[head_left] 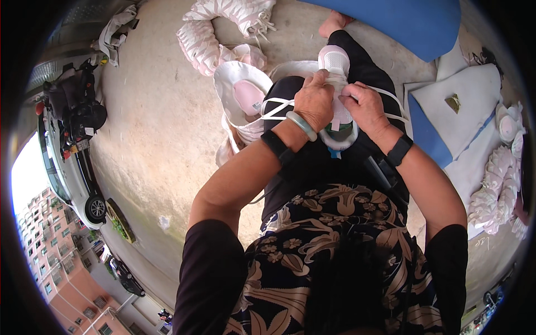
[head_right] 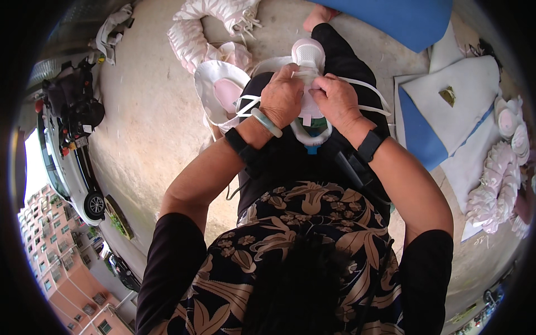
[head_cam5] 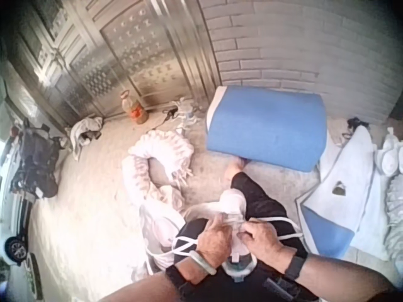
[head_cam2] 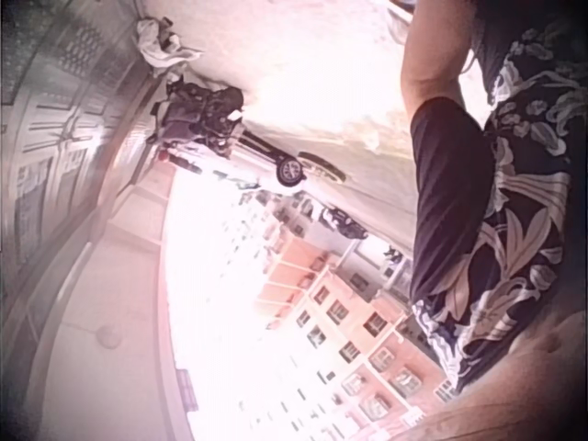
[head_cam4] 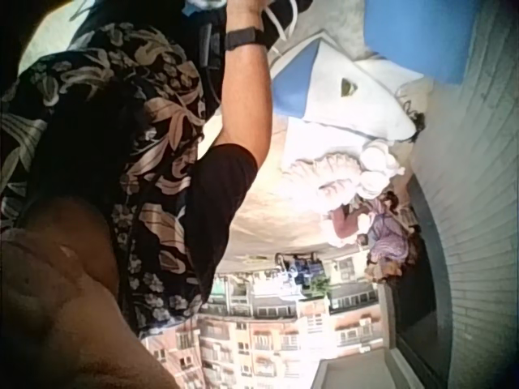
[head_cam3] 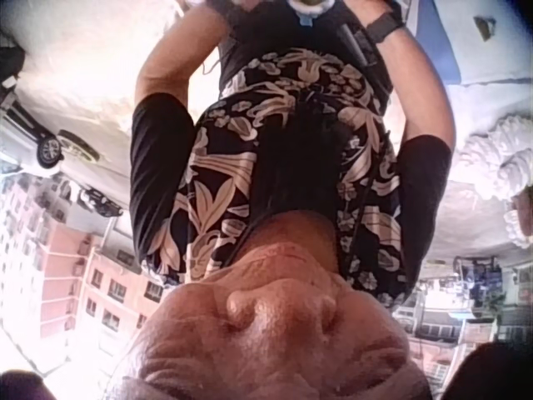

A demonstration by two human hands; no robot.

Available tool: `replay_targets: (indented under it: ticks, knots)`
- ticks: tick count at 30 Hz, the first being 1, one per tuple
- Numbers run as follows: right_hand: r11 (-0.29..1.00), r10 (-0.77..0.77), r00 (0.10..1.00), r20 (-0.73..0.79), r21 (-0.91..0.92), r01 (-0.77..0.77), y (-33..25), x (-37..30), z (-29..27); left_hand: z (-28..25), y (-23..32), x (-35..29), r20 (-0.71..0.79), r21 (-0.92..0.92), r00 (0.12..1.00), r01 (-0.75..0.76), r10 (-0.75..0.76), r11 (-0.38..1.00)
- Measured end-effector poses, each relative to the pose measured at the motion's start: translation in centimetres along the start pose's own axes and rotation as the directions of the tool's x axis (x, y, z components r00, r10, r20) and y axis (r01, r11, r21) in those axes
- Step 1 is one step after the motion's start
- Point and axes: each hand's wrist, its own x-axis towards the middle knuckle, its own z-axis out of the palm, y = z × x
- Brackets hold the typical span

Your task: The recorder is sitting and lacing a white and pink shoe with white laces.

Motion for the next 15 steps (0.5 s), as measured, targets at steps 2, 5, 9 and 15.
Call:
replay_targets:
  ticks: [2, 5, 9, 15]
  knots:
    - [0.999, -0.001, 1.000, -0.018, 0.048, 0.002, 0.1, 0.2, 0.1, 0.0, -0.2, -0.2, -0.018, -0.064, 1.000, -0.007, 0.006, 0.998]
    - [0.994, -0.044, 0.997, -0.068, 0.093, 0.050, 0.2, 0.3, -1.9, -0.3, -0.9, -0.2, 0.020, -0.159, 0.999, -0.030, 0.034, 0.987]
    - [0.970, 0.165, 0.983, -0.075, 0.190, -0.149, 1.5, -2.0, -7.3, -0.8, -2.1, -0.8, -0.032, -0.194, 0.993, -0.117, 0.113, 0.974]
    - [0.907, 0.419, 0.884, -0.209, 0.046, -0.419, 12.0, -11.2, -16.6, -3.9, -2.1, -1.0, 0.057, -0.339, 0.998, 0.017, 0.003, 0.941]
